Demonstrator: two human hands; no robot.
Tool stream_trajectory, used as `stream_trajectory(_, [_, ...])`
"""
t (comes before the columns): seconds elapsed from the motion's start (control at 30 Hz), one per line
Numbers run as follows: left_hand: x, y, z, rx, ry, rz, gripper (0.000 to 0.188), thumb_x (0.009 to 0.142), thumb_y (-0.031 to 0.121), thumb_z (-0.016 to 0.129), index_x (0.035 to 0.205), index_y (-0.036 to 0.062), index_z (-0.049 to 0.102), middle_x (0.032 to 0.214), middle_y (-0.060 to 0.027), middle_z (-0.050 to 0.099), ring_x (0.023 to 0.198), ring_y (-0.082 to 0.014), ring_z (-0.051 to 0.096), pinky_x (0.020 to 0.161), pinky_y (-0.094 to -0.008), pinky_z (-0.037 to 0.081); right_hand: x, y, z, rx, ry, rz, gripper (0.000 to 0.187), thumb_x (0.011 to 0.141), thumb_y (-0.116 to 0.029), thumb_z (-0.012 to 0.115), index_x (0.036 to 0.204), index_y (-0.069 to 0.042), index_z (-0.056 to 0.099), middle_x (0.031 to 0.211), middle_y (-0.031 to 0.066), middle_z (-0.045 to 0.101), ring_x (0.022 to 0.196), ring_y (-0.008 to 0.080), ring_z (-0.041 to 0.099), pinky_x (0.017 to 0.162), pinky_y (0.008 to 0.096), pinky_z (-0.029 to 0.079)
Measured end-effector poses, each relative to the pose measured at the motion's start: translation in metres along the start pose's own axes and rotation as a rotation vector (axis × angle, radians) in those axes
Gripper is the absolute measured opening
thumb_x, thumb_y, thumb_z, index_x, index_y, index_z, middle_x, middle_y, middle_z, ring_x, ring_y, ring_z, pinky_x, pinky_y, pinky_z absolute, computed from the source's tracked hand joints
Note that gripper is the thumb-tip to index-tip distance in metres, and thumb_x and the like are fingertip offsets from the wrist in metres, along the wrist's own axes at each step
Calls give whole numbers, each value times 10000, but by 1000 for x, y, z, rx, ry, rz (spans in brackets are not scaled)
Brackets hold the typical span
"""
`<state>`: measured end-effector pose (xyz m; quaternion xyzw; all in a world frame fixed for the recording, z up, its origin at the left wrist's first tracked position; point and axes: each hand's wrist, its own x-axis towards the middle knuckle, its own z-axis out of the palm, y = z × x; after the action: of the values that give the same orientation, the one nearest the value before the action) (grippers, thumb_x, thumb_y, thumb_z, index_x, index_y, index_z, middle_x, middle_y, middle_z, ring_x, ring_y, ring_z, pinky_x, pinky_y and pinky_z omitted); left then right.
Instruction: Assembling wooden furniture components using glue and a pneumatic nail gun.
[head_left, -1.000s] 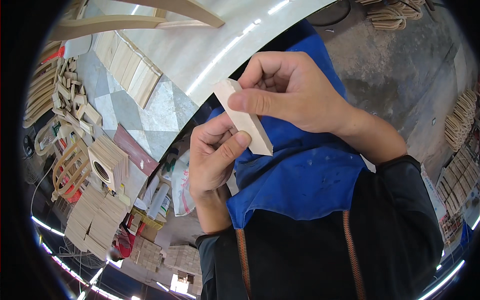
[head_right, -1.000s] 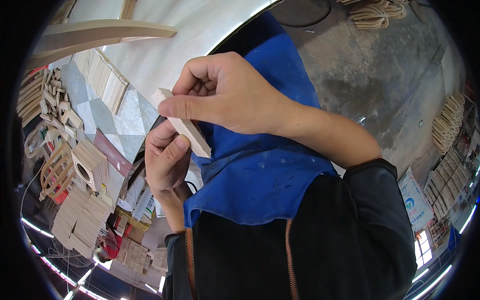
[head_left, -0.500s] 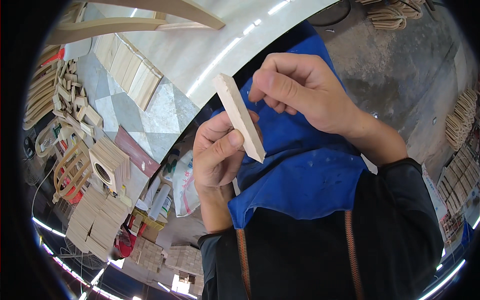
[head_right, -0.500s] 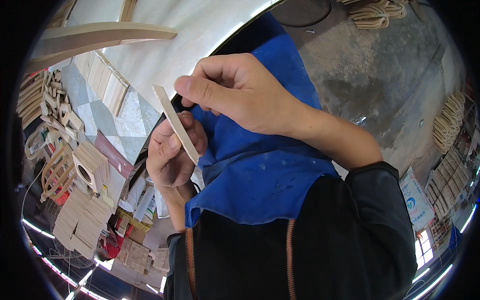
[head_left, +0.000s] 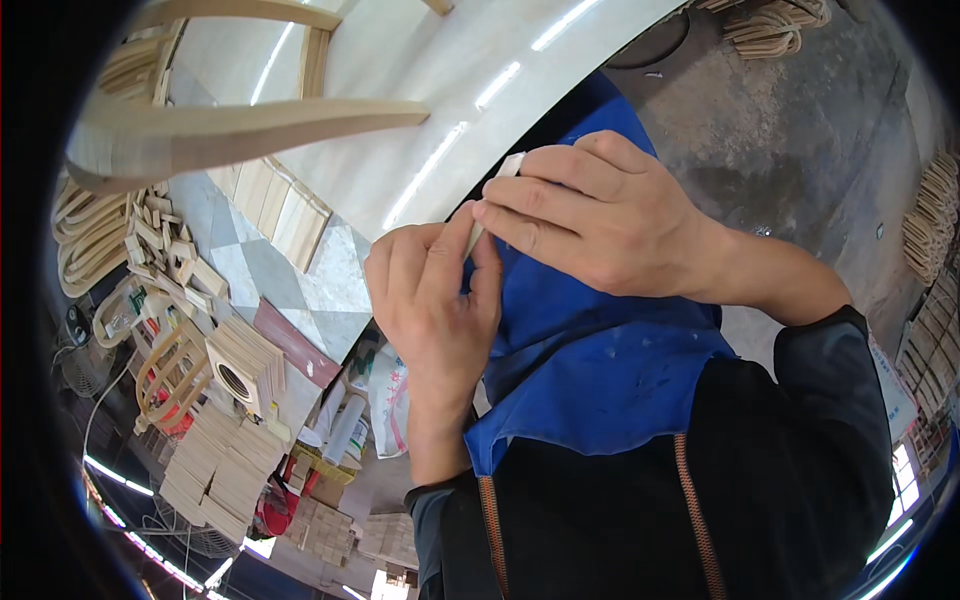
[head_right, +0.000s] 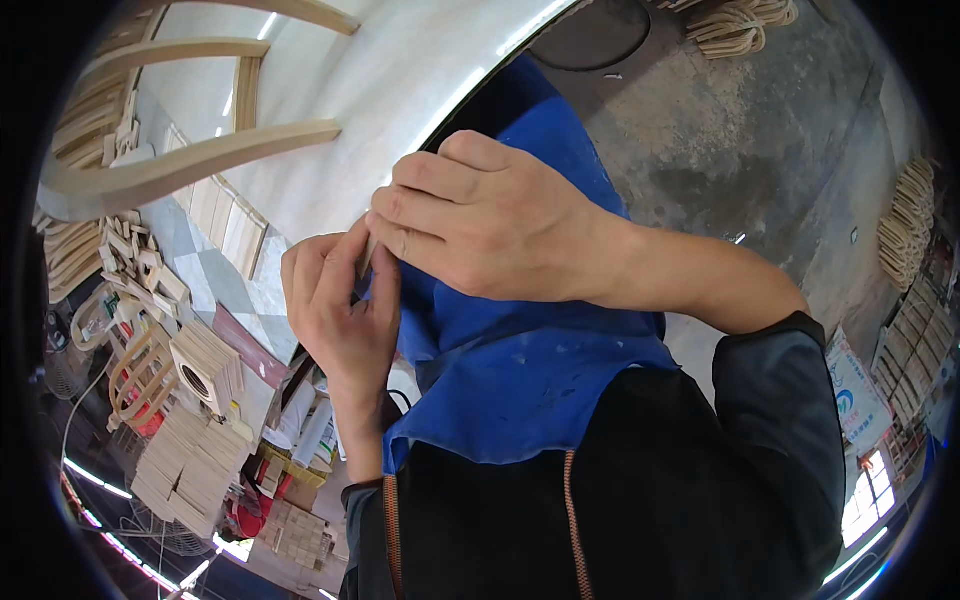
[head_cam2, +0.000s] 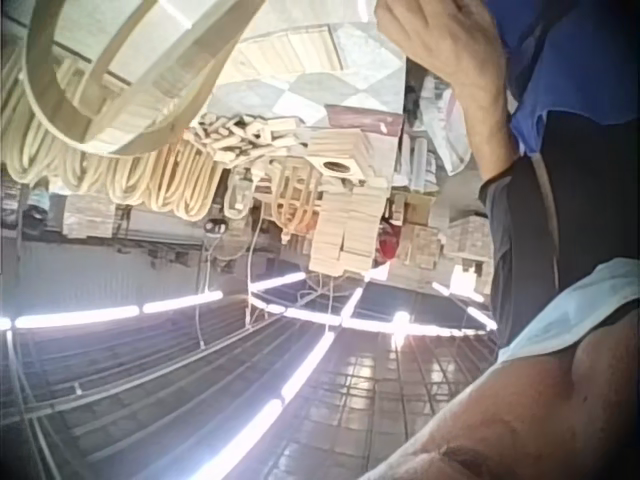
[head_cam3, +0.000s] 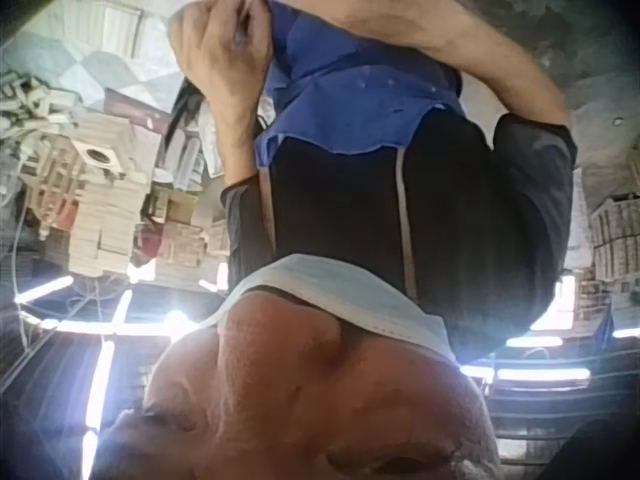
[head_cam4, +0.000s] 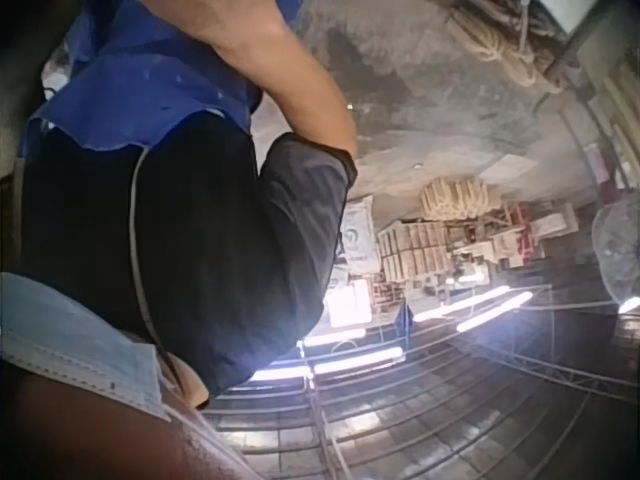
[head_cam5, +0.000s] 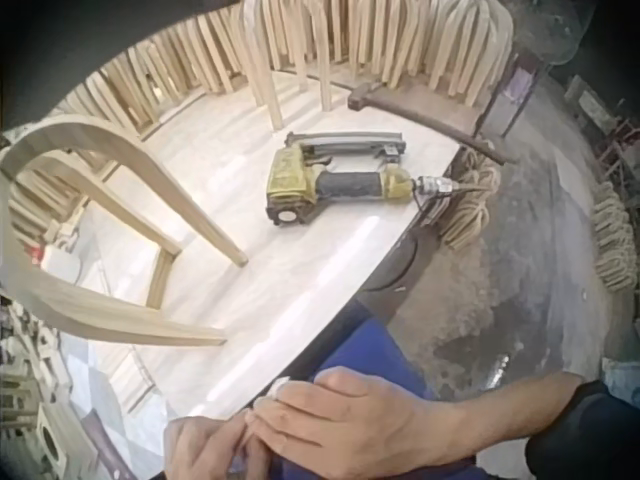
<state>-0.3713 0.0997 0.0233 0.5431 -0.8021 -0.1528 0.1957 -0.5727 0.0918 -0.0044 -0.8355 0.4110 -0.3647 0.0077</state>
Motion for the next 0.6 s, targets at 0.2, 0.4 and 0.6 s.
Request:
stream_trajectory(0.2, [15, 6, 9, 52, 58, 125, 323, 845, 73, 823, 1162, 48, 765, 1003, -64, 652, 933, -248, 590, 874, -345, 501, 4, 25, -6, 68, -78, 43, 225, 884, -110, 724, 1102, -56, 742, 1191, 44, 712, 889, 188, 630, 771, 286, 506])
stream_trajectory(0.4, [33, -16, 24, -121, 346, 58, 546, 826, 129, 876, 1305, -4, 650, 1169, -133, 654, 1066, -264, 605, 993, -378, 501, 20, 73, -2, 78, -116, 126, 264, 885, -122, 699, 1136, -40, 691, 1201, 72, 711, 897, 216, 650, 776, 312, 527])
stream_trajectory(0.6, [60, -58, 38, -4, 347, 19, 576, 852, 156, 877, 1340, -1, 616, 1264, -164, 654, 1217, -295, 601, 1176, -464, 422, 52, 117, 14, 107, -42, -35, 76, 941, -110, 623, 974, -43, 642, 972, 120, 621, 903, 271, 632, 801, 345, 548])
